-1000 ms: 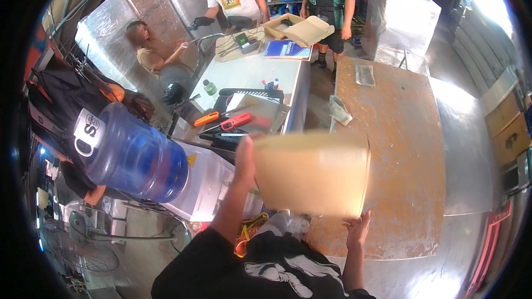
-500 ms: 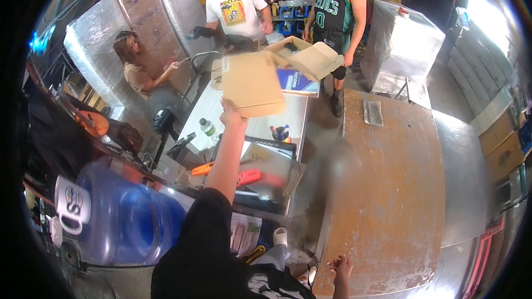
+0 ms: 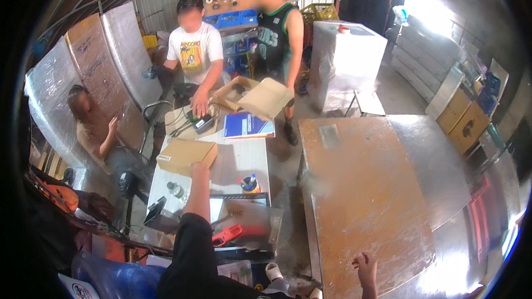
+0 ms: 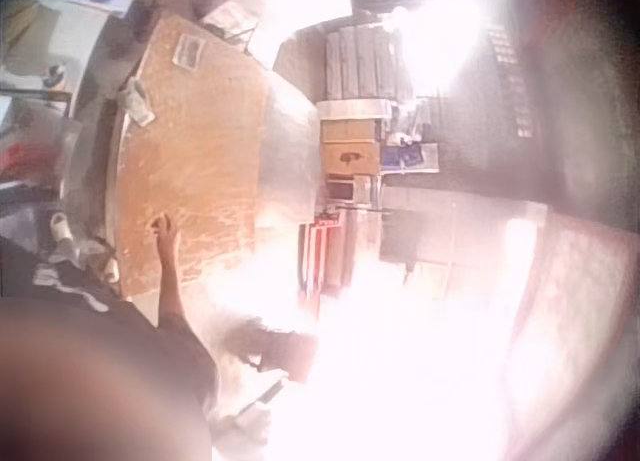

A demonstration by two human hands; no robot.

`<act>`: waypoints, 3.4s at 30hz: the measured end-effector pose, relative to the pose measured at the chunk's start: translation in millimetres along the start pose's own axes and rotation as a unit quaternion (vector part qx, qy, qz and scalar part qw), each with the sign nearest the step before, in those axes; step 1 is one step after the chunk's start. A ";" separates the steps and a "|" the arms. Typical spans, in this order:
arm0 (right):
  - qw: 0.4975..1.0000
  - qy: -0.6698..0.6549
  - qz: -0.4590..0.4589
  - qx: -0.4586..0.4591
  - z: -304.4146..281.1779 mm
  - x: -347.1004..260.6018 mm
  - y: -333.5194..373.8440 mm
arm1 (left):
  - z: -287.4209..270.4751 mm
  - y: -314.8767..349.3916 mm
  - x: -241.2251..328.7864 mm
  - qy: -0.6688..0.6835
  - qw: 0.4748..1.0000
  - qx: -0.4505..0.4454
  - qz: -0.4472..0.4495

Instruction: The person picks up a cardboard box, walks to a hand truck, and uses a handheld tape dispenser to seal the box. They repeatedly apply tape along the seams and edges, then reload the dispenser with a new roll of tape.

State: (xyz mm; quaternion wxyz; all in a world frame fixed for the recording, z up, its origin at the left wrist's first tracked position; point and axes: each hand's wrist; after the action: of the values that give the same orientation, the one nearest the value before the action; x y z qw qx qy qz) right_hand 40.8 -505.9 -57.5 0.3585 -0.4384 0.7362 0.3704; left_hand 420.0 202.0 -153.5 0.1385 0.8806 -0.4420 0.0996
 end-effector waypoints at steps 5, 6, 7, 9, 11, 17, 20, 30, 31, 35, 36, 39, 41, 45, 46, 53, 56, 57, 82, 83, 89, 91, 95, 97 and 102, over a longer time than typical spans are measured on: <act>0.995 -0.028 0.094 -0.012 18.4 21.3 33.9 | 8.2 -17.2 -0.2 -0.016 0.999 -0.005 0.052; 0.996 -0.031 0.085 -0.011 17.7 24.5 39.7 | 7.0 -16.2 -1.7 -0.052 0.996 0.012 0.068; 0.996 -0.031 0.082 -0.007 14.8 26.6 43.9 | 4.2 -14.5 -2.1 -0.046 0.996 0.029 0.075; 0.994 -0.043 0.097 0.011 4.7 30.5 53.5 | -7.3 -4.8 -2.4 -0.020 0.991 0.087 0.098; 0.997 -0.021 0.064 0.021 -16.4 33.7 54.6 | -27.7 14.8 5.3 0.045 0.978 0.156 0.132; 0.995 0.041 -0.021 0.083 -119.6 42.8 73.2 | -125.1 169.1 80.9 0.774 0.618 0.016 0.135; 0.977 0.080 -0.091 0.173 -193.0 52.9 106.3 | -139.0 292.7 116.1 0.714 0.653 -0.004 0.253; 0.894 0.020 0.136 0.426 -402.5 222.6 298.6 | 195.0 785.3 199.9 0.395 0.767 -0.499 0.081; 0.877 0.031 0.159 0.453 -403.9 247.9 324.1 | 211.5 832.2 211.7 0.329 0.757 -0.546 0.140; 0.803 0.020 0.229 0.551 -372.2 330.1 461.4 | 210.2 960.4 263.4 0.108 0.555 -0.626 0.537; 0.784 0.001 0.232 0.576 -358.3 342.9 491.9 | 205.7 977.3 280.0 0.069 0.488 -0.609 0.622; 0.703 -0.064 0.345 0.619 -301.2 367.9 567.1 | 204.6 1009.4 318.5 -0.034 0.471 -0.652 0.592; 0.650 -0.145 0.395 0.632 -257.4 376.0 598.9 | 216.5 1021.5 340.5 -0.156 0.458 -0.559 0.673; 0.593 -0.269 0.429 0.626 -186.6 376.9 613.7 | 249.7 1053.8 350.8 -0.220 0.442 -0.526 0.692; 0.579 -0.299 0.455 0.607 -177.7 374.5 610.8 | 255.4 1064.2 347.0 -0.198 0.410 -0.548 0.702; 0.671 -0.310 0.431 0.518 -196.5 361.7 558.6 | 265.3 1129.2 287.7 -0.280 0.268 -0.648 0.656; 0.698 -0.270 0.446 0.491 -228.9 371.9 534.6 | 267.7 1119.8 295.6 -0.319 0.253 -0.656 0.636; 0.703 -0.249 0.453 0.489 -240.8 376.4 526.6 | 271.8 1112.6 304.0 -0.326 0.254 -0.655 0.633; 0.288 -0.549 0.639 0.455 -271.4 598.9 406.7 | 458.9 1295.9 676.9 -0.234 0.377 -0.628 0.640; 0.289 -0.557 0.634 0.452 -287.9 610.8 403.0 | 478.4 1308.4 680.3 -0.245 0.385 -0.625 0.633; 0.399 -0.558 0.568 0.455 -487.7 726.3 383.6 | 578.6 1402.5 713.2 -0.330 0.396 -0.621 0.590; 0.450 -0.537 0.550 0.454 -576.1 767.8 391.3 | 590.4 1448.6 733.8 -0.338 0.419 -0.596 0.596; 0.438 -0.542 0.460 0.550 -769.2 854.8 404.6 | 577.8 1535.3 771.7 -0.231 0.451 -0.587 0.631; 0.491 -0.496 0.430 0.573 -847.2 882.1 414.5 | 575.9 1567.5 796.0 -0.251 0.490 -0.586 0.595; 0.528 -0.430 0.418 0.601 -1003.3 920.2 410.0 | 597.5 1605.9 837.6 -0.241 0.557 -0.559 0.564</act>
State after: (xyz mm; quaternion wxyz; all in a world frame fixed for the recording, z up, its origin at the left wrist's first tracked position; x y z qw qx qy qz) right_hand -866.5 -1578.3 -277.4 0.6145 0.4509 0.6409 0.0919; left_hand -349.3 -1542.1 -216.5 0.4067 0.1879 -0.8324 -0.3262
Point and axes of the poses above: each hand's wrist, its own y-axis away from the middle knuckle, its own z-axis out of the palm, x = y × z, and after that the axes turned 11 degrees about y, right-handed
